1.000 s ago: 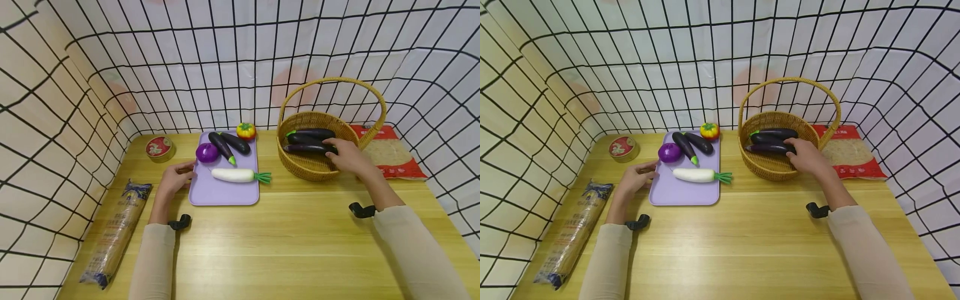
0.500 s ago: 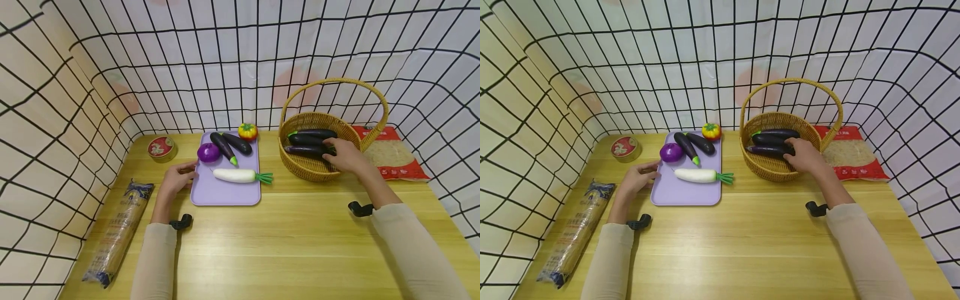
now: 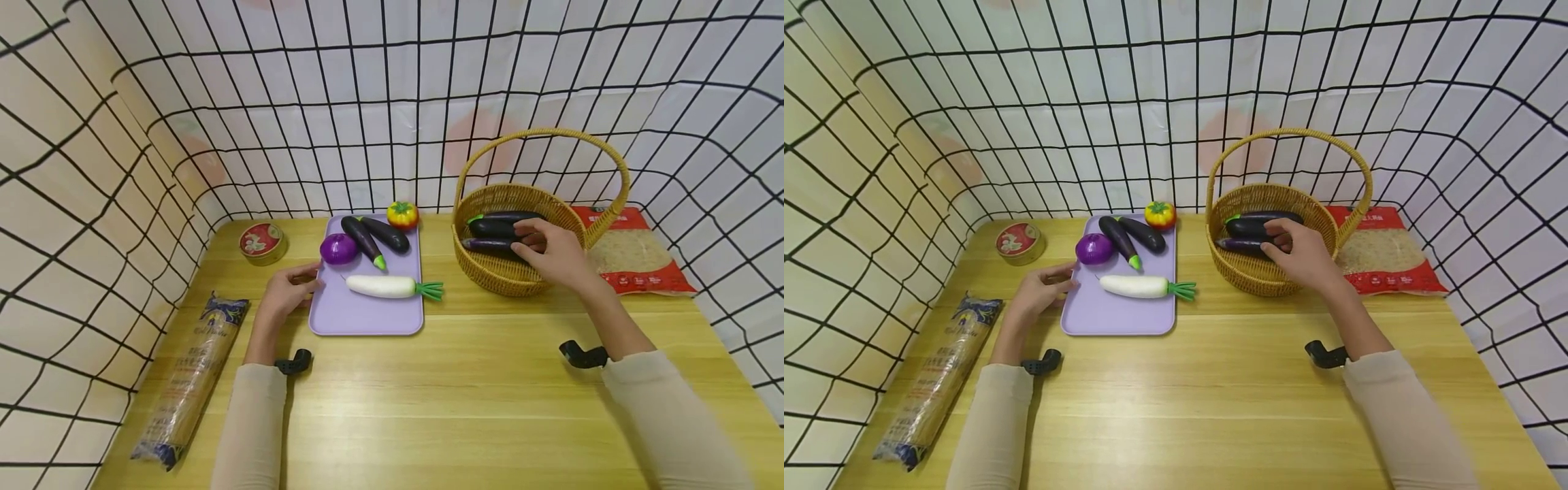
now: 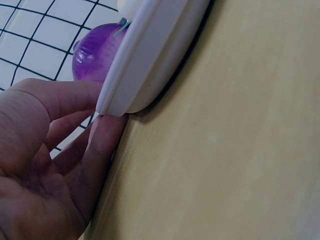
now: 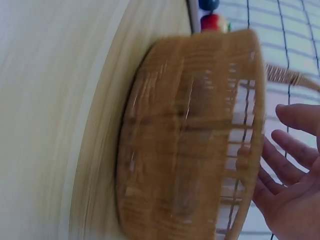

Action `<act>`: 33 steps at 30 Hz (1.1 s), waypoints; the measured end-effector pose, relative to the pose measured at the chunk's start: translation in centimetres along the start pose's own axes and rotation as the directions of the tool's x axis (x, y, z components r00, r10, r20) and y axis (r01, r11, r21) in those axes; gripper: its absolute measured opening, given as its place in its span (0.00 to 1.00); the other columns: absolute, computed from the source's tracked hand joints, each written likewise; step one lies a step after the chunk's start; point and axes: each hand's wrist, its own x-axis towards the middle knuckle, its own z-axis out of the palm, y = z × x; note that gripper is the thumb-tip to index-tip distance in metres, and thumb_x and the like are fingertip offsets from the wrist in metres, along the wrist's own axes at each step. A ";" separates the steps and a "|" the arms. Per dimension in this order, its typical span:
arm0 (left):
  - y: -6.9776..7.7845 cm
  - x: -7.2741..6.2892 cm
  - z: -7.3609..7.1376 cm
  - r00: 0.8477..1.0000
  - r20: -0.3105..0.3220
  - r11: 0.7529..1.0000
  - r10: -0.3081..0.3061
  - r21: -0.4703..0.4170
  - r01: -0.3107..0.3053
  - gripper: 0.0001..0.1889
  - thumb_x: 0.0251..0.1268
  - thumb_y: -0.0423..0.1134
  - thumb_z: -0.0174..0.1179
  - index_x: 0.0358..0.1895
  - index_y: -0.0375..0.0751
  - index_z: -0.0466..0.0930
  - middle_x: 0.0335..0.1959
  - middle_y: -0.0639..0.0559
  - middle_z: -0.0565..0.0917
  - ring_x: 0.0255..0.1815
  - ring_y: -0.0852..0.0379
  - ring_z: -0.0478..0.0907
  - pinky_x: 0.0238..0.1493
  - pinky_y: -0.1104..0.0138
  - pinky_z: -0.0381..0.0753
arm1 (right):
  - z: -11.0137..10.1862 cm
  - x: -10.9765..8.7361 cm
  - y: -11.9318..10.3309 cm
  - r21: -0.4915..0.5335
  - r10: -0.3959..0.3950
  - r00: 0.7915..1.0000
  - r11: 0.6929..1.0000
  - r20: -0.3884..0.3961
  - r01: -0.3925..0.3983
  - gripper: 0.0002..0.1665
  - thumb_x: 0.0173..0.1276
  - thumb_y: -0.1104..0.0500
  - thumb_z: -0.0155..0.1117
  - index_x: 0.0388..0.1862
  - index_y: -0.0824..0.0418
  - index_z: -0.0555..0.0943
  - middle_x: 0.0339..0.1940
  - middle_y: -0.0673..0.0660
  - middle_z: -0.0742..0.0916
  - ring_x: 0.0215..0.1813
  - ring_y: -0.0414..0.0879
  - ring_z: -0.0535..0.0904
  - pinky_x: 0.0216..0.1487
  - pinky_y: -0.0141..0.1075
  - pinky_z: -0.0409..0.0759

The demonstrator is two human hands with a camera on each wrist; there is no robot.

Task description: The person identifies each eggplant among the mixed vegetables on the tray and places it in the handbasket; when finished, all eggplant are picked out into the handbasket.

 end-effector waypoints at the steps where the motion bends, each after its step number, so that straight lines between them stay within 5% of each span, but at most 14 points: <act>1: 0.0 0.0 0.0 1.000 -0.001 1.000 0.002 0.005 -0.002 0.26 0.69 0.39 0.68 0.69 0.54 0.79 0.63 0.45 0.80 0.56 0.48 0.80 0.42 0.66 0.90 | 0.4 0.0 -0.5 0.018 -0.014 1.000 1.000 -0.005 0.014 0.28 0.79 0.48 0.60 0.70 0.61 0.74 0.62 0.67 0.82 0.60 0.60 0.80 0.61 0.57 0.80; 16: 0.0 0.1 0.2 1.000 -0.001 1.000 0.000 0.009 0.000 0.25 0.69 0.39 0.68 0.69 0.56 0.80 0.63 0.46 0.80 0.57 0.48 0.80 0.43 0.65 0.90 | 7.5 2.3 -6.5 0.197 -0.150 0.989 0.969 0.004 0.146 0.25 0.76 0.51 0.65 0.67 0.59 0.77 0.59 0.60 0.85 0.57 0.52 0.82 0.61 0.49 0.83; 25: 0.0 0.2 0.3 1.000 0.004 1.000 -0.006 0.004 0.006 0.26 0.68 0.39 0.68 0.69 0.55 0.80 0.63 0.46 0.80 0.56 0.48 0.80 0.43 0.65 0.90 | 11.6 4.6 -8.5 0.308 -0.118 0.985 0.948 0.127 0.074 0.27 0.74 0.54 0.67 0.67 0.64 0.76 0.64 0.66 0.83 0.60 0.57 0.83 0.65 0.51 0.82; 33: 0.0 0.1 0.0 1.000 -0.004 1.000 -0.011 0.008 0.011 0.26 0.69 0.39 0.67 0.70 0.55 0.79 0.63 0.45 0.80 0.54 0.48 0.80 0.42 0.66 0.90 | 14.3 5.9 -9.6 0.306 -0.070 0.984 0.952 0.167 0.015 0.31 0.73 0.51 0.68 0.70 0.63 0.75 0.66 0.63 0.82 0.60 0.56 0.82 0.60 0.47 0.85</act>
